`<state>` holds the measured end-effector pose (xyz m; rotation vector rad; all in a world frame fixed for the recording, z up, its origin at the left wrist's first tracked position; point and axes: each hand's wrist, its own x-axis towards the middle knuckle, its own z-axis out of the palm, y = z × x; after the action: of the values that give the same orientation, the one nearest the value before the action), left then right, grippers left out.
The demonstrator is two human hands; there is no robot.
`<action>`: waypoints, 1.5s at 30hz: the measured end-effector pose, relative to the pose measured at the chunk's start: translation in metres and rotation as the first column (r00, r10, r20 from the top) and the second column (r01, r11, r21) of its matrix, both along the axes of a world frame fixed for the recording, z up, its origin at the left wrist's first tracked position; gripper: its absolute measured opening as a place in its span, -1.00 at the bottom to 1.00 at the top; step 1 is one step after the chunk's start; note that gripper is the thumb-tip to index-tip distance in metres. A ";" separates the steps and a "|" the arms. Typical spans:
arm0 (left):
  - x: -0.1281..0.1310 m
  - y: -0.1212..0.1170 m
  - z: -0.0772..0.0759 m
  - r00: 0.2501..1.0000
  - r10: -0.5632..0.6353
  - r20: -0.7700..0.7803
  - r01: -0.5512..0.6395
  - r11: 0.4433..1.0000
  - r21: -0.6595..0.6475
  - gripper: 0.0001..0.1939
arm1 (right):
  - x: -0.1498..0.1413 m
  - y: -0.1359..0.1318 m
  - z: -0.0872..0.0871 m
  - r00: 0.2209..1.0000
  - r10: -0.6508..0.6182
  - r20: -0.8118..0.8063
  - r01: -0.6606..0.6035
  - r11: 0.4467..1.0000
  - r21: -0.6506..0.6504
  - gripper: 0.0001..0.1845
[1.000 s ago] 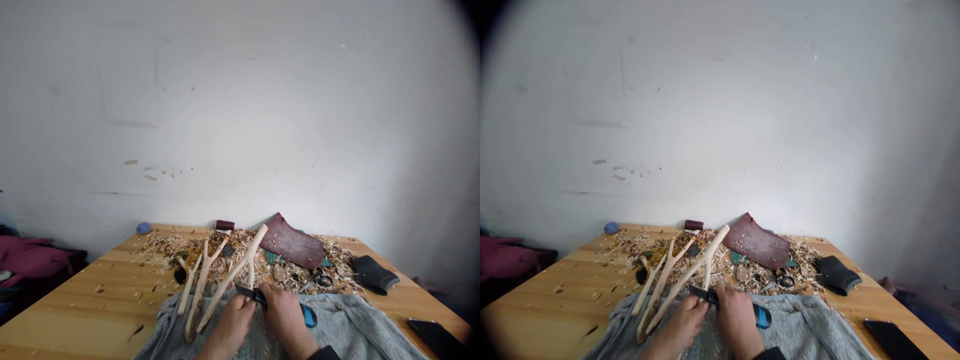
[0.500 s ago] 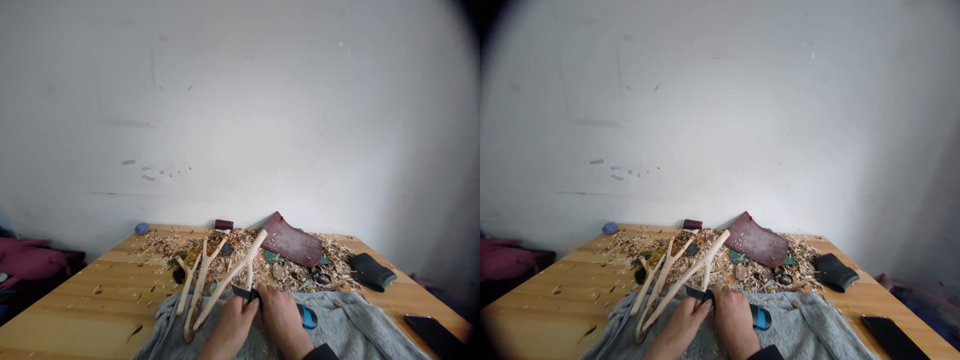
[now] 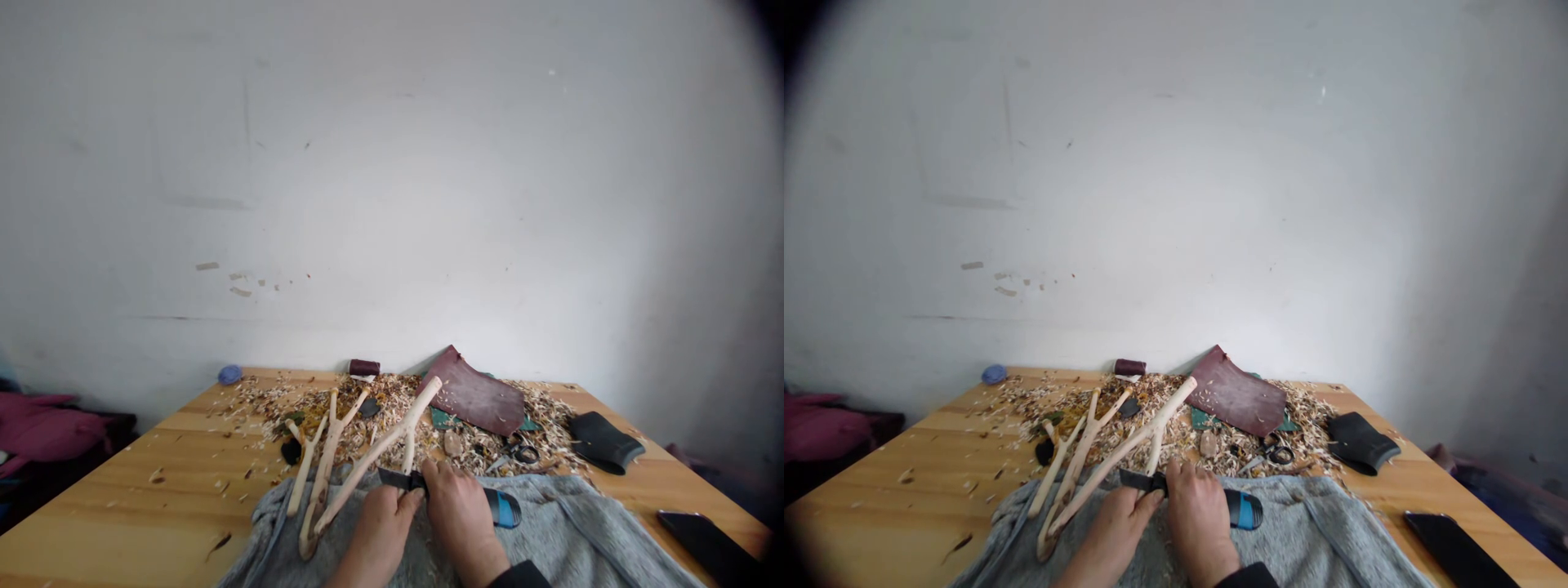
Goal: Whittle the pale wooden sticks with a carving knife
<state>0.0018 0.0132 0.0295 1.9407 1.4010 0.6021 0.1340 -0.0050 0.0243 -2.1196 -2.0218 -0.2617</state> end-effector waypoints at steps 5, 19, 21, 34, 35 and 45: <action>0.001 0.001 -0.002 0.996 0.034 -0.087 -0.034 0.999 0.002 -0.68 | -0.001 0.000 0.000 1.000 -0.019 0.018 0.019 0.999 0.027 -0.76; -0.002 0.003 -0.010 0.992 0.045 -0.120 -0.034 0.995 0.097 -0.61 | 0.000 0.002 -0.003 0.999 -0.019 0.033 0.017 0.997 0.081 -0.80; -0.004 0.003 -0.010 0.993 0.044 -0.108 -0.031 0.993 0.117 -0.61 | 0.000 0.001 -0.003 0.999 -0.017 0.038 0.013 0.995 0.096 -0.79; -0.002 -0.003 0.002 0.981 0.083 -0.177 -0.061 0.990 0.128 -0.48 | 0.007 0.005 -0.003 0.987 -0.077 -0.140 0.084 0.996 0.038 -0.72; -0.002 -0.003 0.002 0.982 0.074 -0.173 -0.055 0.992 0.114 -0.49 | 0.009 0.005 -0.003 0.983 -0.079 -0.165 0.085 0.996 0.029 -0.70; -0.009 0.005 -0.004 0.982 0.092 -0.165 -0.091 0.996 0.015 -0.60 | 0.027 0.008 0.002 0.963 -0.180 -0.203 0.187 0.982 0.013 -0.71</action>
<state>-0.0068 0.0183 0.0252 1.9788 1.6000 0.4980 0.1607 0.0030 0.0265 -2.2171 -1.7021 -0.1013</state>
